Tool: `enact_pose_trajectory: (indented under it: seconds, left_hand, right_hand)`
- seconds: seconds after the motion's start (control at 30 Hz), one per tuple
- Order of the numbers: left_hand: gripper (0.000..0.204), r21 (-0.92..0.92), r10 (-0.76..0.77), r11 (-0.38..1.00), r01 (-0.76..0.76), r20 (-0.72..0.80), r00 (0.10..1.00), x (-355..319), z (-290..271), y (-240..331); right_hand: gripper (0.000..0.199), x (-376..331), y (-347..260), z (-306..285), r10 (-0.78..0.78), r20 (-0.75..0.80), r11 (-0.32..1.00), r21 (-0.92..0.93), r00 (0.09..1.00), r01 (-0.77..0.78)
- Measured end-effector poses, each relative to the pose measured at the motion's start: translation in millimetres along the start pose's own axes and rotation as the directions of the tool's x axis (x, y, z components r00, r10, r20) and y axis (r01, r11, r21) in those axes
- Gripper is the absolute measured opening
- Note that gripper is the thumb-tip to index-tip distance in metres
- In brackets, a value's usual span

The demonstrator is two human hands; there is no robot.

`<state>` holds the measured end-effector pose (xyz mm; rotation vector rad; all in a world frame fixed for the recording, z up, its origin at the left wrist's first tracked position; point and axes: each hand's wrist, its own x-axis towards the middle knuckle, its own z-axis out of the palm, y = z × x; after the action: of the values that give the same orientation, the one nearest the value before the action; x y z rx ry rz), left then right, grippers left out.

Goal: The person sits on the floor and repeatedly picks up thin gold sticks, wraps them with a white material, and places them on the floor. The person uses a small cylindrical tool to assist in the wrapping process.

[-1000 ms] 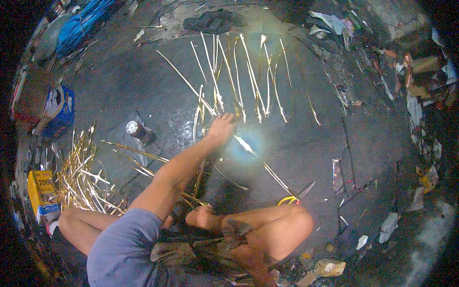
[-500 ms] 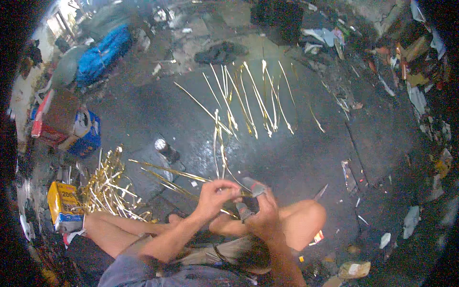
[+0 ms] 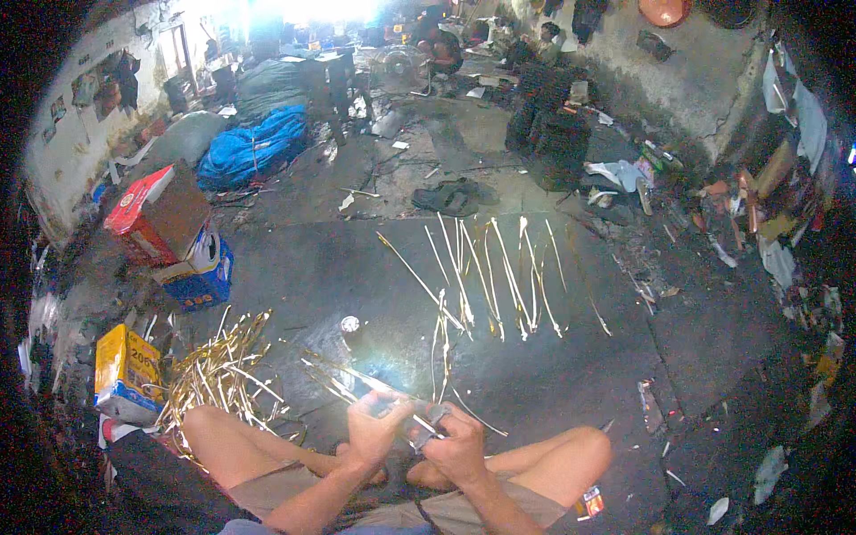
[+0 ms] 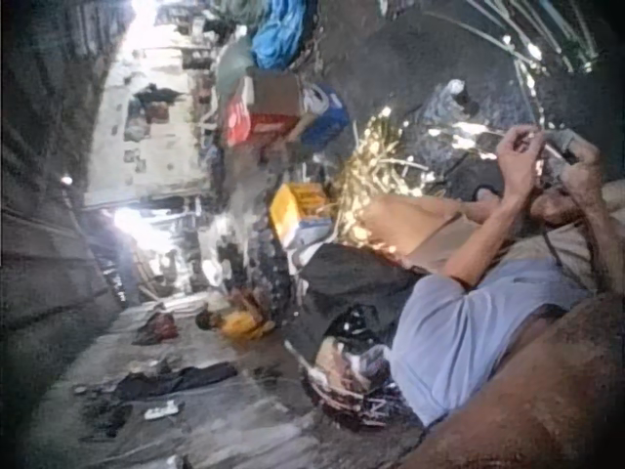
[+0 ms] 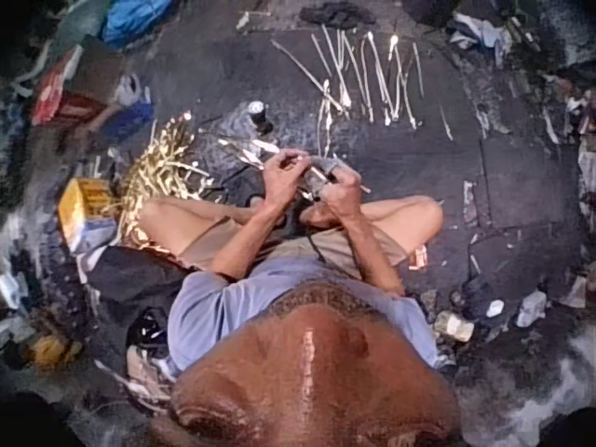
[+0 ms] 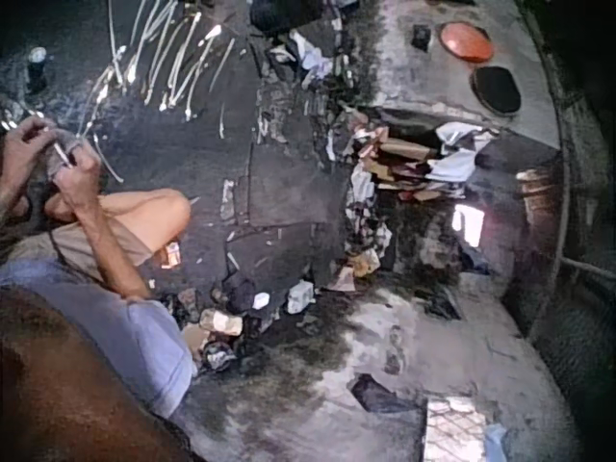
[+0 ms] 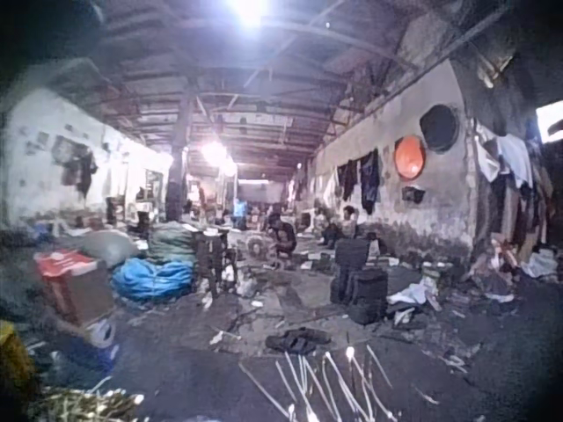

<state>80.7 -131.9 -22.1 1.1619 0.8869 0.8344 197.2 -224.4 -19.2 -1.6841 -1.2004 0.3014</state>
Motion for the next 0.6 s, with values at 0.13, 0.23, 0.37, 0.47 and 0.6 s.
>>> enact_pose_trajectory:
  seconds: [0.13, 0.23, 0.37, 0.47, 0.6]
  left_hand:
    - [0.012, -0.189, -0.121, 0.974, 0.127, 0.041, 0.992, 1, -1, -15]
    - [0.014, -0.271, -0.228, 0.931, 0.245, 0.095, 0.969, -5, -2, -8]
    - [0.020, -0.265, -0.210, 0.933, 0.243, 0.146, 0.967, -7, -17, -22]
    - [0.016, -0.367, -0.236, 0.892, 0.264, 0.119, 0.964, -12, -20, -27]
    - [0.010, -0.292, -0.211, 0.929, 0.227, 0.086, 0.974, -3, -24, -19]
  right_hand:
    - [0.028, 0, 5, -2, -0.136, 0.002, 0.984, -0.115, 0.991, 0.135]
    - [0.027, -5, 5, 0, -0.126, -0.038, 0.989, -0.085, 0.991, 0.122]
    - [0.024, 4, -5, 0, -0.196, -0.015, 0.967, -0.171, 0.981, 0.190]
    - [0.024, 5, -4, 0, -0.402, 0.047, 0.895, -0.193, 0.915, 0.403]
    - [0.028, 4, -6, 3, -0.258, 0.105, 0.955, -0.123, 0.960, 0.270]
